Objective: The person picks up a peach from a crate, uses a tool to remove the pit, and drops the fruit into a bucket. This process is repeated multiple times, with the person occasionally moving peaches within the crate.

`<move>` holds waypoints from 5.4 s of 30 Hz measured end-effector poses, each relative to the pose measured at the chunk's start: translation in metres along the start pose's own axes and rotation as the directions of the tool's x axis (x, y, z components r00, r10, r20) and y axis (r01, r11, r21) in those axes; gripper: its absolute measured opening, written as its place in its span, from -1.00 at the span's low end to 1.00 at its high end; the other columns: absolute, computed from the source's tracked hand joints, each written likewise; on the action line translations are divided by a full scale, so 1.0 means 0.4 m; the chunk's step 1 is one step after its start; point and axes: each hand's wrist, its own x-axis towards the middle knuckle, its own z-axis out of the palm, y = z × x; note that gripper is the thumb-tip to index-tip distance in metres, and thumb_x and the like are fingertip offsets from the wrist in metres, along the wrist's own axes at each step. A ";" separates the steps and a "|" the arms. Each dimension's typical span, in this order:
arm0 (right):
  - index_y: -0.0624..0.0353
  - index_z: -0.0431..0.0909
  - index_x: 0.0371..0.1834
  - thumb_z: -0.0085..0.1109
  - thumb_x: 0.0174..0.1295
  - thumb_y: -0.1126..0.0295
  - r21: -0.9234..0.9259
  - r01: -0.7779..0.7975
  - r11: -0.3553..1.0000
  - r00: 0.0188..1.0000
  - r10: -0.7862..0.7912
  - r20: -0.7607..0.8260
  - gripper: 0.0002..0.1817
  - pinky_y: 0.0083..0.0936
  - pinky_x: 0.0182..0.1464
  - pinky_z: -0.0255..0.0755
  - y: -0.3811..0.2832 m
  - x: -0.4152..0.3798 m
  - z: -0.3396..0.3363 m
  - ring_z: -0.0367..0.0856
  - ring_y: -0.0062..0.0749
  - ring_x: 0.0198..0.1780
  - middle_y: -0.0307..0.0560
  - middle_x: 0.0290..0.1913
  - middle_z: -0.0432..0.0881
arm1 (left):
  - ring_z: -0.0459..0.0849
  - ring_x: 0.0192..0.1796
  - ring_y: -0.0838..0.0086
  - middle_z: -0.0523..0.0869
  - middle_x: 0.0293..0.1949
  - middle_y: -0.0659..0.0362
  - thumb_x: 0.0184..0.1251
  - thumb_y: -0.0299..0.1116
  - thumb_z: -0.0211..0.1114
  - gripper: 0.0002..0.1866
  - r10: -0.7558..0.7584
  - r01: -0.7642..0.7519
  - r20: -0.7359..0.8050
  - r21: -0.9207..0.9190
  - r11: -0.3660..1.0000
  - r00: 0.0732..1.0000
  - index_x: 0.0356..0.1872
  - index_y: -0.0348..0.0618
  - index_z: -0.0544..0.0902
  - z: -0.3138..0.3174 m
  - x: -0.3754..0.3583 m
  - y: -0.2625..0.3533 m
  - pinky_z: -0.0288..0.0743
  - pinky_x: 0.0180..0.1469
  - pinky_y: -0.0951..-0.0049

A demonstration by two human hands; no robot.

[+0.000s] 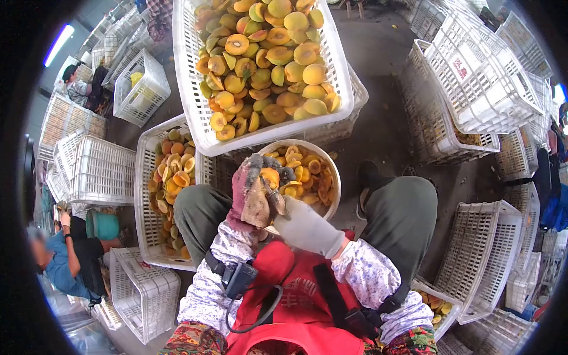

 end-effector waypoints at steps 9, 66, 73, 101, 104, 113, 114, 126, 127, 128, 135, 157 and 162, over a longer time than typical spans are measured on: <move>0.19 0.39 -0.42 0.02 0.31 0.35 0.053 -0.037 0.998 0.998 0.035 0.053 -0.81 -0.60 -0.62 0.32 -0.015 -0.009 -0.010 0.40 -0.59 -0.68 -0.24 -0.63 0.43 | 0.70 -0.16 0.18 0.62 -0.24 0.10 0.50 -0.10 0.07 -0.68 0.018 -0.040 0.132 0.169 0.985 0.991 -0.10 -0.19 0.52 -0.016 -0.009 0.001 0.62 -0.02 0.12; 0.21 0.47 -0.12 -0.07 0.30 0.23 -0.980 -0.197 -0.006 0.978 -0.075 -0.196 -0.71 -0.12 -0.40 0.54 0.168 0.032 -0.053 0.73 -0.03 -0.40 0.08 -0.47 0.70 | 0.61 0.09 0.27 0.65 0.03 0.04 0.37 -0.38 0.18 -0.65 0.578 -0.210 -0.280 0.740 0.638 0.767 0.13 -0.27 0.56 -0.472 -0.053 0.396 0.48 0.15 0.30; 0.19 0.48 -0.11 0.09 0.23 0.10 -0.985 -0.130 0.111 0.962 -0.227 -0.152 -0.63 -0.06 -0.40 0.53 0.211 0.018 -0.081 0.69 0.07 -0.43 0.18 -0.47 0.65 | 0.15 0.46 -0.11 0.27 0.38 -0.21 0.25 -0.08 0.24 -0.43 0.347 0.204 -0.033 0.860 -0.468 0.937 0.30 0.04 0.45 -0.648 -0.058 0.138 -0.02 0.48 -0.04; 0.16 0.47 -0.04 0.19 0.16 0.36 -0.942 0.051 0.332 0.920 -0.383 -0.086 -0.70 -0.12 -0.40 0.50 0.104 0.049 -0.043 0.64 0.11 -0.42 0.16 -0.50 0.62 | 0.51 0.21 0.02 0.51 0.21 -0.12 0.24 -0.07 0.24 -0.50 0.192 0.449 -0.412 0.865 -0.227 0.891 0.15 -0.08 0.56 -0.896 -0.183 0.338 0.39 0.25 0.17; 0.16 0.47 -0.03 0.19 0.17 0.37 -0.934 0.009 0.357 0.937 -0.330 -0.117 -0.69 -0.14 -0.37 0.52 0.102 0.037 -0.029 0.66 0.09 -0.40 0.15 -0.47 0.64 | 0.55 0.17 0.04 0.58 0.15 -0.07 0.25 -0.12 0.24 -0.59 0.274 0.339 -0.255 0.881 -0.329 0.927 0.05 -0.09 0.64 -0.924 -0.289 0.339 0.42 0.22 0.20; 0.13 0.48 -0.02 0.20 0.15 0.40 -0.883 -0.084 0.462 0.943 -0.250 -0.220 -0.69 -0.08 -0.28 0.52 0.108 0.003 -0.065 0.65 0.16 -0.31 0.14 -0.39 0.67 | 0.51 0.20 0.02 0.56 0.14 -0.11 0.24 -0.06 0.22 -0.53 0.235 0.524 -0.469 0.777 -0.348 0.852 0.06 -0.15 0.61 -0.709 -0.284 0.452 0.36 0.26 0.07; 0.13 0.48 -0.02 0.19 0.15 0.41 -0.879 -0.061 0.473 0.933 -0.286 -0.218 -0.69 -0.06 -0.27 0.51 0.115 0.000 -0.074 0.65 0.18 -0.30 0.15 -0.39 0.66 | 0.45 0.27 0.01 0.51 0.21 -0.10 0.24 -0.02 0.23 -0.48 0.301 0.479 -0.390 0.812 -0.333 0.870 0.13 -0.12 0.57 -0.742 -0.252 0.461 0.29 0.32 0.09; 0.14 0.51 -0.07 0.23 0.20 0.29 -0.914 0.032 0.404 0.908 -0.394 -0.143 -0.72 -0.17 -0.38 0.54 0.080 0.055 -0.028 0.70 -0.01 -0.39 0.08 -0.49 0.66 | 0.35 0.34 -0.13 0.42 0.28 -0.17 0.10 -0.01 0.40 -0.39 0.270 0.188 -0.124 0.956 -0.224 0.955 0.20 0.04 0.55 -0.742 -0.087 0.293 0.32 0.32 0.06; 0.14 0.51 -0.07 0.23 0.20 0.29 -0.910 0.018 0.414 0.900 -0.403 -0.165 -0.72 -0.17 -0.38 0.54 0.079 0.053 -0.027 0.70 -0.01 -0.39 0.08 -0.49 0.66 | 0.36 0.32 -0.13 0.46 0.24 -0.17 0.07 -0.04 0.43 -0.40 0.242 0.178 -0.139 0.972 -0.150 0.960 0.18 0.05 0.56 -0.758 -0.128 0.294 0.35 0.30 0.06; 0.15 0.51 -0.07 0.24 0.20 0.28 -0.920 0.066 0.387 0.899 -0.422 -0.113 -0.71 -0.19 -0.39 0.54 0.076 0.056 -0.031 0.70 -0.05 -0.40 0.08 -0.48 0.66 | 0.38 0.31 -0.12 0.49 0.21 -0.16 0.06 -0.06 0.44 -0.41 0.277 0.172 -0.117 0.968 -0.182 0.954 0.15 0.03 0.58 -0.772 -0.158 0.285 0.36 0.29 0.07; 0.16 0.50 -0.03 0.24 0.19 0.25 -0.950 0.018 0.312 0.864 -0.484 -0.142 -0.67 -0.29 -0.36 0.57 -0.021 -0.075 -0.106 0.71 -0.13 -0.39 -0.01 -0.43 0.69 | 0.47 0.26 -0.01 0.52 0.19 -0.14 0.01 -0.11 0.45 -0.38 0.251 0.354 -0.312 0.924 -0.145 0.916 0.18 0.03 0.57 -0.735 -0.253 0.299 0.38 0.29 0.14; 0.19 0.48 0.04 0.15 0.20 0.49 -0.889 -0.014 0.458 0.853 -0.458 -0.249 -0.68 -0.19 -0.22 0.54 0.007 -0.127 -0.205 0.66 0.15 -0.18 0.20 -0.25 0.66 | 0.68 -0.07 0.25 0.60 0.04 -0.02 0.42 -0.30 0.17 -0.46 0.588 -0.288 -0.771 0.521 0.804 0.245 0.37 -0.13 0.27 -0.754 -0.440 0.251 0.64 -0.14 0.30; 0.22 0.47 0.01 0.12 0.21 0.49 -0.856 0.050 0.514 0.912 -0.372 -0.170 -0.71 -0.13 -0.27 0.49 0.027 -0.079 -0.177 0.63 0.22 -0.20 0.28 -0.30 0.62 | 0.64 -0.22 0.25 0.63 -0.14 0.06 0.33 -0.25 0.27 -0.57 0.238 -0.057 -0.876 0.237 0.970 0.419 0.18 -0.13 0.47 -0.959 -0.570 0.034 0.58 -0.24 0.21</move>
